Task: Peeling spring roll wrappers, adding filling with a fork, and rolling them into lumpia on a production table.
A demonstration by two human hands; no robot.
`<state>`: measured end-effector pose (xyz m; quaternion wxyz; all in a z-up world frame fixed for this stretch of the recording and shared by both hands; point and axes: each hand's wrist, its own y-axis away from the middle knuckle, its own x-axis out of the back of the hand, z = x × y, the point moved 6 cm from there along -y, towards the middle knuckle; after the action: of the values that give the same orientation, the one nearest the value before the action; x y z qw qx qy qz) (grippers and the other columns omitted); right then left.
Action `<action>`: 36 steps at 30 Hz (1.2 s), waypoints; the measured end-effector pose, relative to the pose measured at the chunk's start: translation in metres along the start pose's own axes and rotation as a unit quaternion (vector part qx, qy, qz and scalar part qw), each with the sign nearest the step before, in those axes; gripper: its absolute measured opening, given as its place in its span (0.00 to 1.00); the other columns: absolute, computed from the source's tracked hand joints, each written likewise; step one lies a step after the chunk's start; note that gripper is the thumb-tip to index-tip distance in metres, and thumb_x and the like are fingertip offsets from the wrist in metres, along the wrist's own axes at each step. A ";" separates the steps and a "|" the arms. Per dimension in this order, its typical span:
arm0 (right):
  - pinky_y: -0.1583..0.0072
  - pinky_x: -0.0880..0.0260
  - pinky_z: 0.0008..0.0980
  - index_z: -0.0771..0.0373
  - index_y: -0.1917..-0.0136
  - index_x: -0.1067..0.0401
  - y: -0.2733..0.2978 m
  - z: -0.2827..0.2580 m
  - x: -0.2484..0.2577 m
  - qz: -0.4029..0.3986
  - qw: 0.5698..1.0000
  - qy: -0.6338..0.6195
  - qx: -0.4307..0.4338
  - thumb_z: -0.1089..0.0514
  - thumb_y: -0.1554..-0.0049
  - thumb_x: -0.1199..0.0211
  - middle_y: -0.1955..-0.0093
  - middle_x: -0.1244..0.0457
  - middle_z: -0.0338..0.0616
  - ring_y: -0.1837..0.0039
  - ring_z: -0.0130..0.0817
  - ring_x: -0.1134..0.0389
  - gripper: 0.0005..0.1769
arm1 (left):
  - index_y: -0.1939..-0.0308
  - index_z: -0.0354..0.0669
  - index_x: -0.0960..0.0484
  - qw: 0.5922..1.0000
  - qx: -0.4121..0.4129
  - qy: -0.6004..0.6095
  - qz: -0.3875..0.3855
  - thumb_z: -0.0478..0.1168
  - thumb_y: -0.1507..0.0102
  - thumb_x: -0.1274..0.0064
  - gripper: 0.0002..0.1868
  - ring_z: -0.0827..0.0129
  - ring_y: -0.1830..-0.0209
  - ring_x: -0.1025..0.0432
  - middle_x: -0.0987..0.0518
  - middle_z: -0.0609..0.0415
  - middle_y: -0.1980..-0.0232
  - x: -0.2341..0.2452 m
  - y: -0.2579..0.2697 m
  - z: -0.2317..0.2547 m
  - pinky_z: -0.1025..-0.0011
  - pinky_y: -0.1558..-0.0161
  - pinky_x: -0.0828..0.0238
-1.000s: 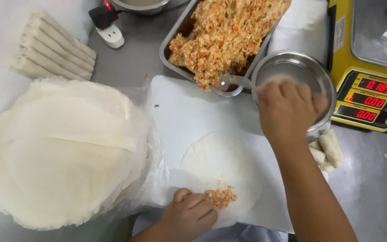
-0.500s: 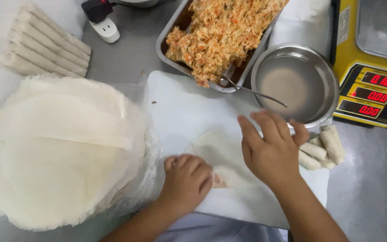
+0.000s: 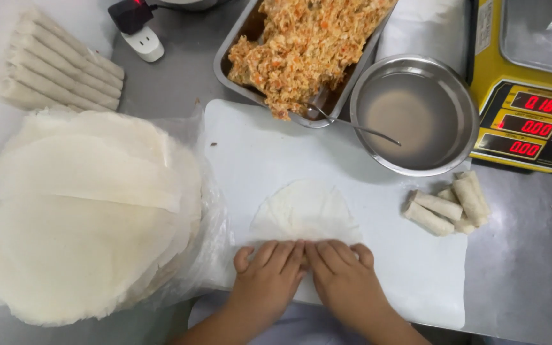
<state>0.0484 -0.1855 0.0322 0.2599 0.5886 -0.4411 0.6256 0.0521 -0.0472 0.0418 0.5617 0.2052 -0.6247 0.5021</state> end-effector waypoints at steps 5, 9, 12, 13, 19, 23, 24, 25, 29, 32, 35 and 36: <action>0.48 0.48 0.44 0.49 0.43 0.27 0.016 -0.010 0.006 0.028 0.999 0.033 -0.018 0.56 0.44 0.42 0.43 0.36 0.28 0.44 0.29 0.33 0.15 | 0.46 0.59 0.18 1.000 -0.006 0.027 -0.007 0.48 0.37 0.44 0.15 0.78 0.49 0.30 0.23 0.74 0.51 0.007 0.004 0.005 0.63 0.44 0.55; 0.48 0.50 0.42 0.45 0.45 0.28 0.017 -0.010 0.004 0.017 0.999 0.034 -0.031 0.56 0.43 0.45 0.46 0.37 0.26 0.46 0.27 0.35 0.13 | 0.53 0.57 0.19 0.999 -0.011 0.047 0.012 0.47 0.31 0.47 0.06 0.78 0.51 0.30 0.24 0.72 0.55 0.011 0.003 0.006 0.65 0.44 0.56; 0.48 0.51 0.43 0.46 0.49 0.29 0.014 -0.009 0.004 0.012 0.999 0.039 -0.026 0.58 0.44 0.45 0.50 0.38 0.24 0.49 0.27 0.36 0.11 | 0.55 0.60 0.19 0.998 -0.004 0.059 0.013 0.46 0.33 0.45 0.03 0.77 0.53 0.30 0.25 0.73 0.57 0.007 0.006 0.002 0.65 0.46 0.55; 0.49 0.48 0.46 0.45 0.50 0.28 0.013 -0.007 0.005 0.009 0.999 0.024 -0.029 0.55 0.46 0.42 0.53 0.38 0.26 0.50 0.30 0.35 0.10 | 0.55 0.63 0.19 0.994 0.014 0.097 -0.044 0.48 0.37 0.43 0.07 0.73 0.54 0.30 0.26 0.71 0.58 -0.002 0.007 -0.002 0.60 0.49 0.54; 0.51 0.40 0.52 0.53 0.46 0.30 0.003 0.017 -0.008 -0.083 0.985 -0.141 -0.056 0.46 0.43 0.40 0.50 0.37 0.43 0.49 0.47 0.37 0.15 | 0.60 0.63 0.17 0.951 0.084 0.240 -0.176 0.57 0.36 0.47 0.10 0.65 0.55 0.31 0.24 0.67 0.61 -0.008 -0.013 -0.028 0.57 0.58 0.53; 0.57 0.35 0.50 0.55 0.48 0.29 -0.015 0.034 -0.003 -0.066 0.972 -0.200 -0.108 0.45 0.44 0.37 0.54 0.38 0.45 0.53 0.46 0.34 0.15 | 0.69 0.68 0.16 0.955 0.158 0.186 -0.168 0.60 0.39 0.43 0.10 0.69 0.55 0.32 0.26 0.72 0.62 -0.016 -0.016 -0.041 0.56 0.55 0.53; 0.57 0.35 0.50 0.55 0.48 0.29 -0.014 0.035 -0.004 -0.064 0.972 -0.199 -0.110 0.45 0.44 0.37 0.54 0.38 0.45 0.53 0.46 0.34 0.15 | 0.69 0.68 0.16 0.956 0.156 0.186 -0.167 0.60 0.39 0.43 0.10 0.69 0.55 0.32 0.26 0.72 0.62 -0.019 -0.015 -0.042 0.56 0.55 0.53; 0.52 0.37 0.51 0.51 0.46 0.29 -0.011 0.038 -0.008 -0.082 0.972 -0.174 -0.134 0.42 0.44 0.38 0.49 0.38 0.43 0.48 0.45 0.36 0.18 | 0.69 0.66 0.18 0.973 0.126 0.152 -0.120 0.59 0.38 0.45 0.10 0.69 0.56 0.32 0.25 0.71 0.62 -0.014 -0.015 -0.041 0.55 0.57 0.54; 0.46 0.46 0.50 0.44 0.43 0.27 0.003 0.036 -0.014 -0.032 0.989 -0.076 -0.126 0.38 0.42 0.41 0.45 0.38 0.41 0.45 0.47 0.38 0.18 | 0.65 0.63 0.21 0.999 0.018 0.031 0.033 0.48 0.33 0.45 0.06 0.73 0.59 0.31 0.26 0.72 0.63 0.020 -0.012 -0.029 0.60 0.52 0.53; 0.48 0.46 0.45 0.43 0.50 0.27 0.014 0.022 0.000 0.079 0.993 0.042 -0.077 0.45 0.40 0.39 0.53 0.39 0.31 0.48 0.40 0.38 0.06 | 0.57 0.65 0.19 0.997 0.024 -0.028 0.071 0.43 0.32 0.50 0.06 0.77 0.61 0.30 0.24 0.77 0.62 0.026 -0.001 -0.025 0.65 0.51 0.56; 0.53 0.54 0.40 0.40 0.43 0.25 0.021 0.016 0.007 0.102 0.987 0.099 -0.074 0.70 0.49 0.49 0.54 0.40 0.24 0.52 0.31 0.38 0.30 | 0.48 0.64 0.18 0.995 0.032 -0.056 0.071 0.40 0.32 0.48 0.11 0.78 0.58 0.30 0.25 0.75 0.60 0.020 0.013 -0.023 0.66 0.47 0.56; 0.53 0.54 0.40 0.40 0.43 0.25 0.023 0.014 0.009 0.101 0.987 0.098 -0.073 0.70 0.49 0.49 0.54 0.40 0.24 0.52 0.31 0.38 0.30 | 0.48 0.64 0.18 0.995 0.034 -0.057 0.070 0.40 0.32 0.48 0.11 0.78 0.58 0.30 0.25 0.75 0.60 0.020 0.016 -0.022 0.66 0.47 0.56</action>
<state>0.0342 -0.2101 0.0336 0.2798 0.4560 -0.5151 0.6696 0.0440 -0.0155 0.0510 0.4812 0.2083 -0.6513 0.5486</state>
